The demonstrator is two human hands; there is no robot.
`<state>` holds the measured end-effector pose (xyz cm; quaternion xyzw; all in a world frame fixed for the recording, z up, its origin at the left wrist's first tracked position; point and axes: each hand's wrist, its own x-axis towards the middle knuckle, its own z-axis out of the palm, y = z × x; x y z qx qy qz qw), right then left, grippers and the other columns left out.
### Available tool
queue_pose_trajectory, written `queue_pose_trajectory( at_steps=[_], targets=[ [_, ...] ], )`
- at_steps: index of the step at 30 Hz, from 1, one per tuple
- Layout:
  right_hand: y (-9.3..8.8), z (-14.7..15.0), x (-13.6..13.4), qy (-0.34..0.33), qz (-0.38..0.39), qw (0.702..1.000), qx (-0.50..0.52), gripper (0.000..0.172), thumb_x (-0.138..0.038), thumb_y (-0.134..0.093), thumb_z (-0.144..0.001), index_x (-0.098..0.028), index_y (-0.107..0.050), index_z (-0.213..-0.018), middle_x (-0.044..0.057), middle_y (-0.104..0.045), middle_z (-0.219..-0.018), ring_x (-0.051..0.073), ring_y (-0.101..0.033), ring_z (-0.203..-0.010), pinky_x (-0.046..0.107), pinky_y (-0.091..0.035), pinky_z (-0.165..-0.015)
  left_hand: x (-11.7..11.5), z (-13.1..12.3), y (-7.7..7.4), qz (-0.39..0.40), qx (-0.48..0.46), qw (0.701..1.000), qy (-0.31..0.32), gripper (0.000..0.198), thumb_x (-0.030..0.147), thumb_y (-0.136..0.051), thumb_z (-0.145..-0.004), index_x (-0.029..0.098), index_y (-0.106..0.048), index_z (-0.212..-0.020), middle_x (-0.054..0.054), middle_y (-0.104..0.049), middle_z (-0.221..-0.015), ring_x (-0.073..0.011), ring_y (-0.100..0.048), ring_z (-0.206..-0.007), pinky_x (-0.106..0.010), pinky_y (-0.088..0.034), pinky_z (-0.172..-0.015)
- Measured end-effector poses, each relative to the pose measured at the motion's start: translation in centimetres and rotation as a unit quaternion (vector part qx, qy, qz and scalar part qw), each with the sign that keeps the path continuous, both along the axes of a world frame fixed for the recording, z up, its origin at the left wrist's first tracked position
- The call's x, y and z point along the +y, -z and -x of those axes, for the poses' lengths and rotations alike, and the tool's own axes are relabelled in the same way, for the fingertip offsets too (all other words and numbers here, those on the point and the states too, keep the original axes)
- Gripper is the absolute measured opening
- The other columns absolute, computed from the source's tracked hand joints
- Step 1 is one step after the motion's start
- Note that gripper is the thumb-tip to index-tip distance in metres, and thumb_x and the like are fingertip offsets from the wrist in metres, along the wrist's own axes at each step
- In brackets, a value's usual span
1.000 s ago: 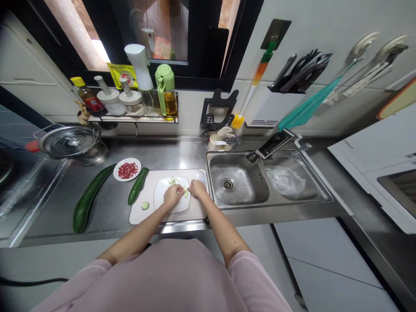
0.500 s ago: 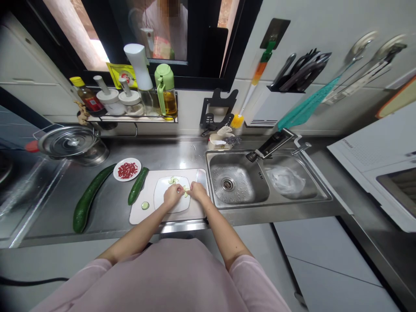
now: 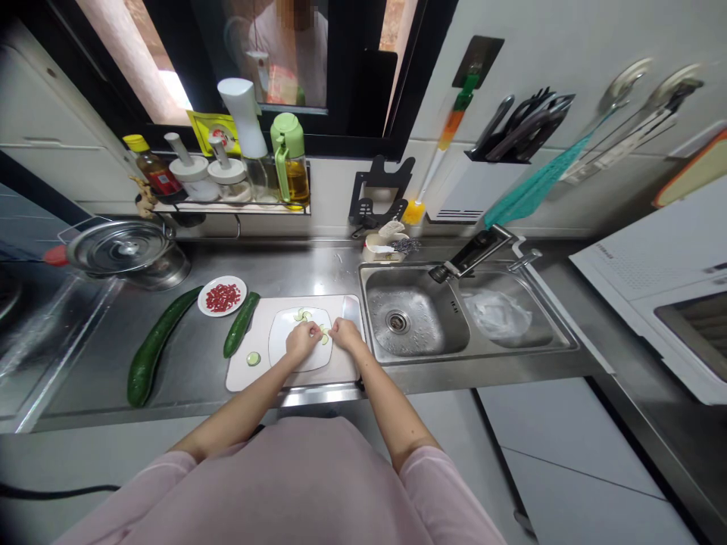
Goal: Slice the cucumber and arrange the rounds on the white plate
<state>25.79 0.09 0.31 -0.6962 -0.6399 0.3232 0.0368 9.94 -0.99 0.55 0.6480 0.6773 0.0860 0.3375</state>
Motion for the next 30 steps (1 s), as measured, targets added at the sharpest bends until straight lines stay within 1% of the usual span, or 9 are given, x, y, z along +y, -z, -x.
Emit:
queue_pose_trajectory(
  at_steps=[9,12,15,19,22,25,28,30],
  targets=[
    [0.0,0.1,-0.1,0.006,-0.012,1.0,0.012,0.008,-0.025,-0.062,-0.082,-0.017,-0.06,-0.079,0.0,-0.064,-0.075,0.01,-0.051,-0.066,0.019,-0.032,-0.062,-0.1,0.1,0.1,-0.008,0.0,1.0,0.002,0.012,0.034,-0.06,-0.084,0.024,-0.066,-0.086,-0.001,-0.066,-0.099,-0.0166,-0.06,-0.089,-0.025,-0.038,-0.068],
    [-0.2,-0.1,-0.2,0.022,-0.037,0.999,0.022,0.01,-0.027,-0.059,-0.084,-0.018,-0.061,-0.08,0.001,-0.064,-0.076,0.011,-0.052,-0.067,0.019,-0.033,-0.063,-0.3,0.2,0.1,-0.01,-0.019,1.0,-0.006,0.011,0.032,-0.059,-0.085,0.024,-0.065,-0.089,-0.001,-0.066,-0.097,-0.016,-0.06,-0.089,-0.024,-0.038,-0.069],
    [-0.5,-0.4,-0.4,0.047,-0.067,0.996,0.034,0.014,-0.031,-0.055,-0.086,-0.018,-0.061,-0.084,0.001,-0.064,-0.074,0.012,-0.053,-0.066,0.019,-0.034,-0.062,-0.8,0.3,0.0,-0.018,-0.047,0.998,-0.027,0.013,0.03,-0.058,-0.086,0.024,-0.062,-0.096,0.0,-0.066,-0.094,-0.015,-0.06,-0.086,-0.024,-0.038,-0.069],
    [-0.9,-1.0,-1.1,0.083,-0.129,0.986,0.07,0.019,-0.034,-0.049,-0.087,-0.019,-0.061,-0.087,-0.001,-0.06,-0.067,0.013,-0.053,-0.063,0.02,-0.034,-0.06,-1.6,0.7,-0.1,-0.068,-0.097,0.989,-0.085,0.02,0.029,-0.058,-0.085,0.023,-0.058,-0.103,0.0,-0.065,-0.089,-0.0141,-0.059,-0.079,-0.023,-0.039,-0.068],
    [-1.0,-1.4,-2.0,0.115,-0.183,0.969,0.122,0.023,-0.038,-0.048,-0.085,-0.02,-0.061,-0.088,-0.002,-0.056,-0.061,0.014,-0.052,-0.06,0.022,-0.035,-0.06,-2.2,1.8,-0.1,-0.124,-0.15,0.969,-0.152,0.021,0.028,-0.055,-0.084,0.022,-0.058,-0.104,0.001,-0.064,-0.083,-0.0125,-0.057,-0.068,-0.023,-0.04,-0.066],
    [-0.8,-1.8,-3.2,0.158,-0.221,0.947,0.173,0.026,-0.043,-0.048,-0.083,-0.02,-0.061,-0.087,-0.003,-0.053,-0.057,0.015,-0.052,-0.059,0.024,-0.037,-0.059,-2.8,3.7,0.1,-0.172,-0.194,0.942,-0.215,0.021,0.029,-0.054,-0.083,0.021,-0.06,-0.101,0.002,-0.062,-0.078,-0.0113,-0.053,-0.06,-0.023,-0.041,-0.064],
    [-0.5,-2.2,-4.5,0.187,-0.234,0.932,0.205,0.028,-0.046,-0.049,-0.081,-0.02,-0.06,-0.088,-0.004,-0.052,-0.058,0.015,-0.053,-0.059,0.025,-0.039,-0.06,-3.6,6.3,0.5,-0.201,-0.214,0.916,-0.274,0.024,0.031,-0.054,-0.081,0.02,-0.06,-0.101,0.002,-0.06,-0.074,-0.0112,-0.053,-0.059,-0.022,-0.043,-0.063],
    [-0.4,-2.5,-5.1,0.197,-0.24,0.925,0.217,0.03,-0.048,-0.05,-0.08,-0.02,-0.059,-0.087,-0.004,-0.052,-0.058,0.016,-0.053,-0.059,0.025,-0.04,-0.06,-4.4,8.1,0.9,-0.202,-0.211,0.91,-0.295,0.026,0.033,-0.054,-0.081,0.02,-0.061,-0.101,0.002,-0.059,-0.074,-0.0111,-0.053,-0.059,-0.021,-0.043,-0.062]
  ],
)
